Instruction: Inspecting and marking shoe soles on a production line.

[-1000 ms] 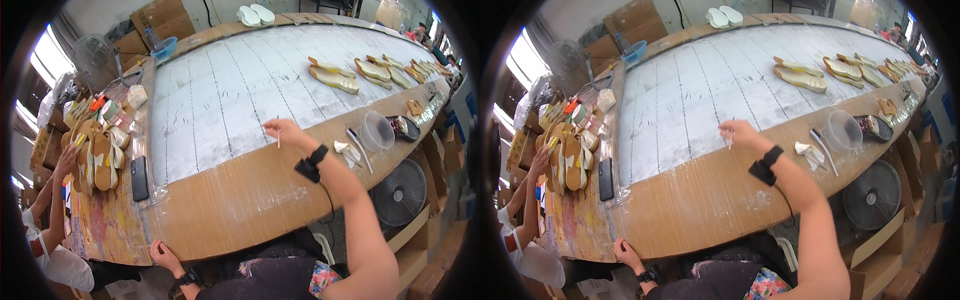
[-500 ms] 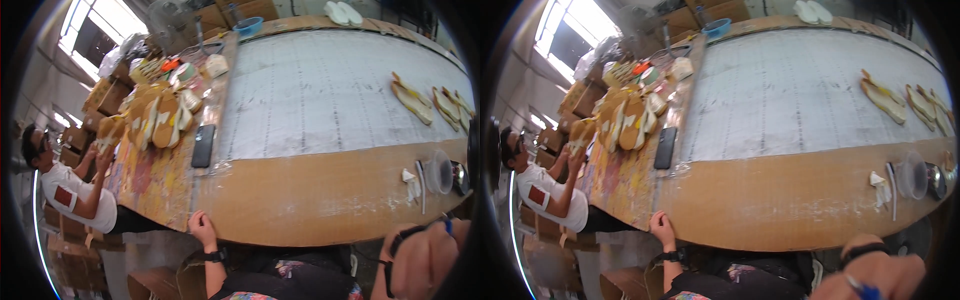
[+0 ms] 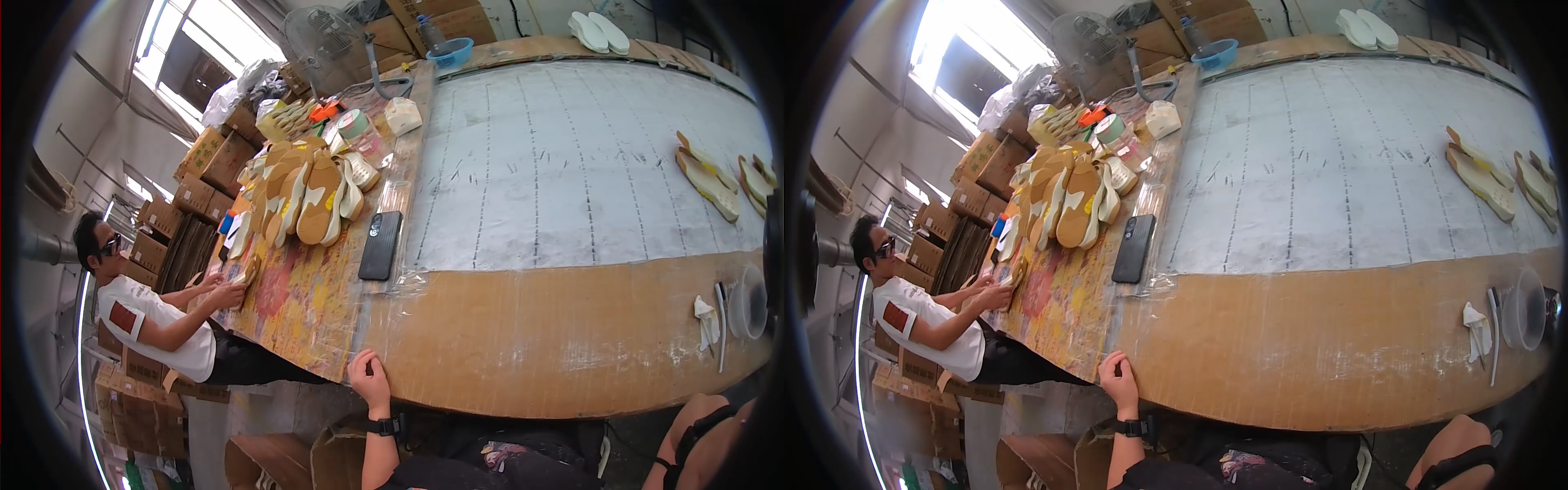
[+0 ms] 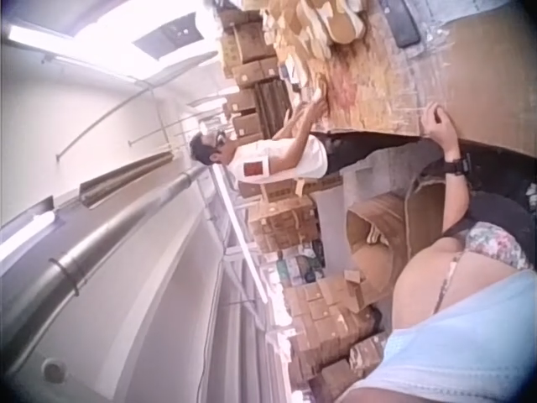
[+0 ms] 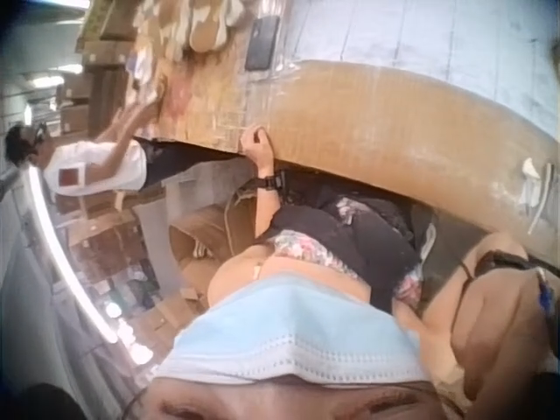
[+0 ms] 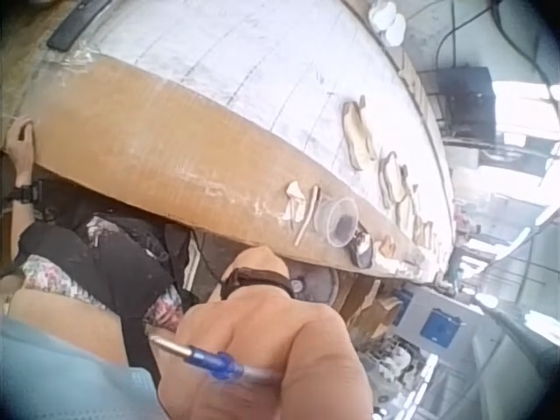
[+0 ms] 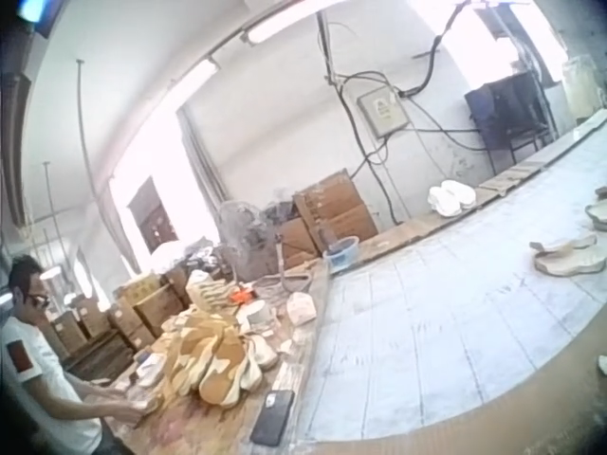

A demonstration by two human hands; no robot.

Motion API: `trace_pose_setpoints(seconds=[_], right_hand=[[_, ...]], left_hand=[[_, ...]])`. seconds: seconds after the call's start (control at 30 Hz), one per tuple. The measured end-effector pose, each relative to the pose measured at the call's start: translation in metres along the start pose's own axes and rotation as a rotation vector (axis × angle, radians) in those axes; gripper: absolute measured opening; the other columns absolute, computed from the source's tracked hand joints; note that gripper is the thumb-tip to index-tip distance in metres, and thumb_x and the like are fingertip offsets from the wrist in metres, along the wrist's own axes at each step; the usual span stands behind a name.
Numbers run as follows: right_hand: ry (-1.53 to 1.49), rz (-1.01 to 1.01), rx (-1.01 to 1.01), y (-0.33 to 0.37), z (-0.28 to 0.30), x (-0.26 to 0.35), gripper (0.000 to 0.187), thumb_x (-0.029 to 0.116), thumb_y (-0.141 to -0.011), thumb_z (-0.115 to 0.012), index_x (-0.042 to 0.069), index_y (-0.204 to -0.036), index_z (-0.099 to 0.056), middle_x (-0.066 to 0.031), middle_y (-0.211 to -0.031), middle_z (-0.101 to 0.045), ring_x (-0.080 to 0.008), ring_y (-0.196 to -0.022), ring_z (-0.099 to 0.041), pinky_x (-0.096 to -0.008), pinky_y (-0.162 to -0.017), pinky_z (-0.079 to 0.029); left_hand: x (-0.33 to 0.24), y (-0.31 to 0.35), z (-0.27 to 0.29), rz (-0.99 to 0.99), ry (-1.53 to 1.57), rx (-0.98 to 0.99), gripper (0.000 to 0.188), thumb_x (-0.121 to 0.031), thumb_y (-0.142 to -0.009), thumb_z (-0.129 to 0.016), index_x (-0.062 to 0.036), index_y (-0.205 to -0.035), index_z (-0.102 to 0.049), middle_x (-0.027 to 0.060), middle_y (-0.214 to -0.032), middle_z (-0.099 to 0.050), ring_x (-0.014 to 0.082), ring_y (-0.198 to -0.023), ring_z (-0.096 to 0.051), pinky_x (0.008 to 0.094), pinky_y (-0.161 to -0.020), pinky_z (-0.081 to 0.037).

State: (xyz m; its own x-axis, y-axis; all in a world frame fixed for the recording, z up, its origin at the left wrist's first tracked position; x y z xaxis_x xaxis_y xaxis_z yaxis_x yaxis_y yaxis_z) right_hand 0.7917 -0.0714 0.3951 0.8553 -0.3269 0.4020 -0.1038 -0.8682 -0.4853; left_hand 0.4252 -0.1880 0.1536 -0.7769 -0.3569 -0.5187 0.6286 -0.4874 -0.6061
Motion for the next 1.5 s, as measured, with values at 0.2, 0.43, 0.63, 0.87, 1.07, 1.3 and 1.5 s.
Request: trace_pose_setpoints(seconds=[0.2,0.43,0.63,0.87,1.07,1.3,1.5], right_hand=[[-0.068,0.086,0.019,0.006,-0.006,-0.022,0.011,0.020,-0.086,-0.046,0.013,-0.077,-0.047,0.0024,-0.059,-0.040,-0.0109,-0.046,-0.040,-0.0259,-0.042,-0.035],[-0.053,0.199,0.021,0.015,-0.009,-0.032,0.012,0.021,-0.086,-0.047,0.013,-0.077,-0.047,0.0030,-0.061,-0.040,-0.0097,-0.048,-0.040,-0.0245,-0.043,-0.035],[0.012,0.348,0.056,0.016,-0.005,-0.027,0.012,0.022,-0.085,-0.048,0.013,-0.078,-0.047,0.0036,-0.063,-0.040,-0.0087,-0.049,-0.041,-0.0234,-0.044,-0.035],[0.049,0.513,0.102,0.018,-0.006,-0.033,0.013,0.022,-0.085,-0.049,0.012,-0.078,-0.047,0.0042,-0.064,-0.040,-0.0076,-0.051,-0.041,-0.0220,-0.045,-0.035],[0.083,0.645,0.141,0.017,-0.001,-0.038,0.013,0.023,-0.085,-0.050,0.012,-0.078,-0.047,0.0047,-0.066,-0.040,-0.0066,-0.052,-0.041,-0.0209,-0.046,-0.036],[0.100,0.810,0.207,0.016,-0.005,-0.047,0.014,0.024,-0.085,-0.050,0.012,-0.078,-0.047,0.0053,-0.068,-0.040,-0.0054,-0.054,-0.042,-0.0196,-0.048,-0.036],[0.141,0.971,0.293,0.011,0.003,-0.043,0.015,0.024,-0.085,-0.051,0.011,-0.078,-0.047,0.0058,-0.069,-0.040,-0.0044,-0.056,-0.042,-0.0184,-0.049,-0.036]], left_hand=[[-0.003,-0.002,-0.005,0.008,-0.029,-0.008,0.007,-0.001,-0.072,-0.059,-0.0030,-0.078,-0.062,0.0093,-0.088,-0.062,0.0261,-0.084,-0.055,0.0341,-0.077,-0.043],[-0.004,-0.002,-0.005,-0.003,0.001,0.004,0.008,-0.002,-0.072,-0.059,-0.0036,-0.080,-0.062,0.0078,-0.089,-0.062,0.0252,-0.085,-0.055,0.0335,-0.076,-0.044],[-0.002,-0.001,-0.002,0.002,-0.007,0.008,0.008,-0.002,-0.072,-0.059,-0.0035,-0.079,-0.062,0.0077,-0.090,-0.062,0.0250,-0.085,-0.055,0.0335,-0.076,-0.044],[-0.004,-0.001,-0.005,-0.013,0.004,-0.013,0.008,-0.002,-0.072,-0.059,-0.0035,-0.079,-0.062,0.0079,-0.089,-0.062,0.0253,-0.085,-0.055,0.0337,-0.076,-0.044],[-0.004,-0.005,0.004,-0.008,-0.037,-0.006,0.008,-0.001,-0.071,-0.059,-0.0041,-0.078,-0.062,0.0076,-0.089,-0.062,0.0253,-0.084,-0.056,0.0333,-0.076,-0.044],[-0.009,-0.005,-0.005,-0.026,-0.003,-0.032,0.007,0.000,-0.070,-0.058,-0.0037,-0.075,-0.062,0.0074,-0.085,-0.063,0.0254,-0.082,-0.056,0.0330,-0.073,-0.045],[-0.011,-0.002,-0.001,0.008,0.019,-0.041,0.008,0.000,-0.069,-0.058,-0.0038,-0.075,-0.062,0.0074,-0.085,-0.063,0.0254,-0.081,-0.056,0.0329,-0.072,-0.046]])
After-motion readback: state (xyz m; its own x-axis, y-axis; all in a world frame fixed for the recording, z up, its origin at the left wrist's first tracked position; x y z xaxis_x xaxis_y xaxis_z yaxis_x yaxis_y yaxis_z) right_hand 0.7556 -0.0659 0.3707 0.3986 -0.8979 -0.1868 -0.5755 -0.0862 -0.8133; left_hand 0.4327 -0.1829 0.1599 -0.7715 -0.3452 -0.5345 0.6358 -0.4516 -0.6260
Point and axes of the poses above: each hand's wrist, its own y-axis away from the middle knuckle, its own z-axis out of the back of the hand, x = y × z, the point moved 1 cm from there along -y, towards the middle knuckle
